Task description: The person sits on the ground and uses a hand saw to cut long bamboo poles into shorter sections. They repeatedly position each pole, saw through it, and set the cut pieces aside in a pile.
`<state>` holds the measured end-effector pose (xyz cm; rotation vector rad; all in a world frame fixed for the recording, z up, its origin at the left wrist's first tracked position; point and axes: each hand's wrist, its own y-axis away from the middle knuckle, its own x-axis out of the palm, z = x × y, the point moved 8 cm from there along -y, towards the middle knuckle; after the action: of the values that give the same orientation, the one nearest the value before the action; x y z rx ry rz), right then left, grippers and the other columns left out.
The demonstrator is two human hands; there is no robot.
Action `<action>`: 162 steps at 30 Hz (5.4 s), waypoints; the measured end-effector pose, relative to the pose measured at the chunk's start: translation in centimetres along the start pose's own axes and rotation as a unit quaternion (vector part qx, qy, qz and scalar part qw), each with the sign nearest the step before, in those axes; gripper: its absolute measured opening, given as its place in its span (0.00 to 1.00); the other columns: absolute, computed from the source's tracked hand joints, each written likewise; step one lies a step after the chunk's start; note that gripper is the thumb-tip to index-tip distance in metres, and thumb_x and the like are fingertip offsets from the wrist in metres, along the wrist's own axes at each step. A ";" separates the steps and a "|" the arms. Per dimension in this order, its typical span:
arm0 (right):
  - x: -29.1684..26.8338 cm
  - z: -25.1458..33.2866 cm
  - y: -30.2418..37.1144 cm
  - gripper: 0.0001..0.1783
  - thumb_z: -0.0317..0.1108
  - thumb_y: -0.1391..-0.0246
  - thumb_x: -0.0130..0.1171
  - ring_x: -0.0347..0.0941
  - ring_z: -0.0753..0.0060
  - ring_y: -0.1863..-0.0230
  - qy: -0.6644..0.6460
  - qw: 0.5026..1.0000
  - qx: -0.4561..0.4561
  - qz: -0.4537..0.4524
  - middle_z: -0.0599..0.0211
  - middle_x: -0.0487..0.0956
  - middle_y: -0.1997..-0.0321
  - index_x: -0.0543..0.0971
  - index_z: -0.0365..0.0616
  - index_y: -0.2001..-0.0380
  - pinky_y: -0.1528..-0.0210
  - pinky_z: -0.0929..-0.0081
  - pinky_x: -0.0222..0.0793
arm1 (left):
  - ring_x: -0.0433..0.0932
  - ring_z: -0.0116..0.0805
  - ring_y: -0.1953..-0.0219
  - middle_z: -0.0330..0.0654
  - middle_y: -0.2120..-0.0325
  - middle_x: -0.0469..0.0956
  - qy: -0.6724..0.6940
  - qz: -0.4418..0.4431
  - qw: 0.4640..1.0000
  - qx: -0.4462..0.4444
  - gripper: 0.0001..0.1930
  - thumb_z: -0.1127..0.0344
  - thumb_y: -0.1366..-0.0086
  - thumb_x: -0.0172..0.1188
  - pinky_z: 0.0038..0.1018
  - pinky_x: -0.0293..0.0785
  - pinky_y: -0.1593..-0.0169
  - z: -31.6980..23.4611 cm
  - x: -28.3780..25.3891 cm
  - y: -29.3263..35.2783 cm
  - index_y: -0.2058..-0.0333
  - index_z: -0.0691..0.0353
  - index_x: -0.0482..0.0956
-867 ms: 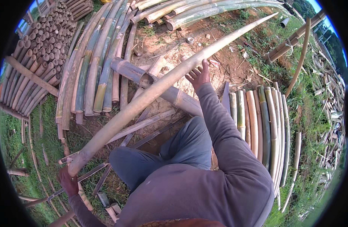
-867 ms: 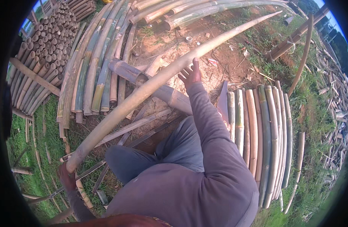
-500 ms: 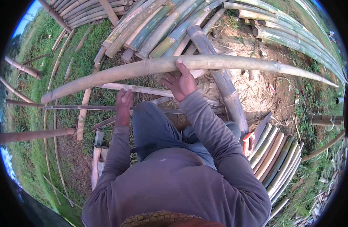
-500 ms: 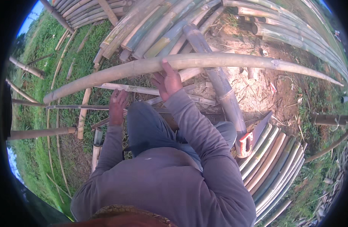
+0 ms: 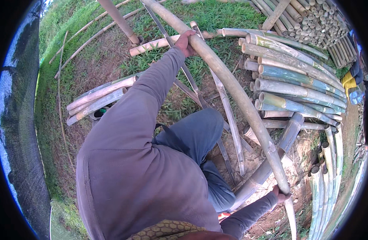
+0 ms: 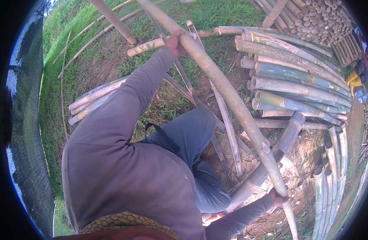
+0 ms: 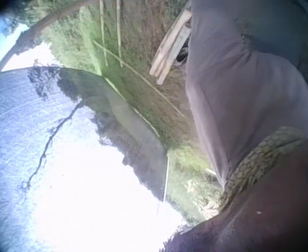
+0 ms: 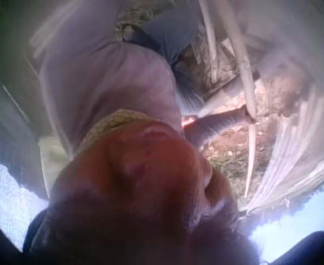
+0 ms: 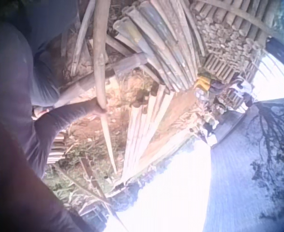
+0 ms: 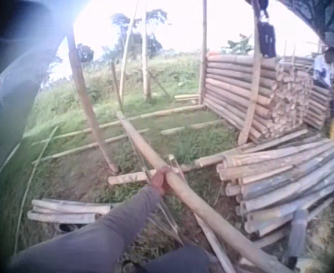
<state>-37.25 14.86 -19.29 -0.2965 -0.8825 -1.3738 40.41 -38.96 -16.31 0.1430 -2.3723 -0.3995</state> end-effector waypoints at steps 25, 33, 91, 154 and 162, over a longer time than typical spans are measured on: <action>8.2 -35.7 25.5 0.44 0.55 0.35 0.64 0.69 0.45 0.28 0.262 0.815 0.473 0.208 0.48 0.73 0.28 0.63 0.39 0.27 0.26 0.43 0.65 | 0.71 0.34 0.82 0.44 0.76 0.70 -0.013 -0.410 0.901 0.140 0.08 0.72 0.29 0.53 0.33 0.67 0.82 13.4 -15.8 6.2 0.56 0.62 0.62; 5.5 -24.8 22.4 0.44 0.56 0.48 0.73 0.70 0.45 0.30 0.749 0.324 -0.224 0.533 0.57 0.76 0.32 0.73 0.48 0.32 0.28 0.41 0.60 | 0.70 0.32 0.82 0.40 0.77 0.70 0.059 -0.328 0.934 0.127 0.13 0.62 0.23 0.57 0.33 0.71 0.80 9.8 -7.7 4.9 0.53 0.60 0.62; 16.4 -24.9 30.7 0.14 0.42 0.34 0.67 0.86 0.48 0.66 0.620 0.502 -0.204 0.567 0.52 0.87 0.64 0.86 0.46 0.51 0.64 0.56 0.79 | 0.85 0.44 0.55 0.47 0.52 0.82 -0.027 -0.261 0.958 0.116 0.18 0.73 0.26 0.57 0.45 0.88 0.52 -3.0 -10.9 -4.6 0.40 0.66 0.76; -33.4 10.4 23.0 0.50 0.78 0.44 0.54 0.69 0.48 0.31 0.803 0.434 0.134 -0.386 0.54 0.72 0.33 0.73 0.49 0.33 0.34 0.36 0.65 | 0.82 0.50 0.47 0.47 0.53 0.79 -0.783 0.454 0.284 0.318 0.18 0.73 0.36 0.62 0.51 0.77 0.48 39.4 28.0 17.3 0.48 0.59 0.71; -29.2 7.0 26.8 0.45 0.73 0.45 0.62 0.72 0.48 0.33 0.861 0.417 0.075 -0.280 0.50 0.74 0.37 0.73 0.44 0.41 0.37 0.42 0.67 | 0.82 0.50 0.49 0.47 0.54 0.80 -0.782 0.438 0.294 0.332 0.16 0.72 0.35 0.60 0.51 0.77 0.50 40.9 27.4 17.0 0.49 0.56 0.73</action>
<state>-13.43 46.38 -26.75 1.5566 0.8250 -1.3001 -7.26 -18.66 -21.65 -2.0424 -3.2887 1.9626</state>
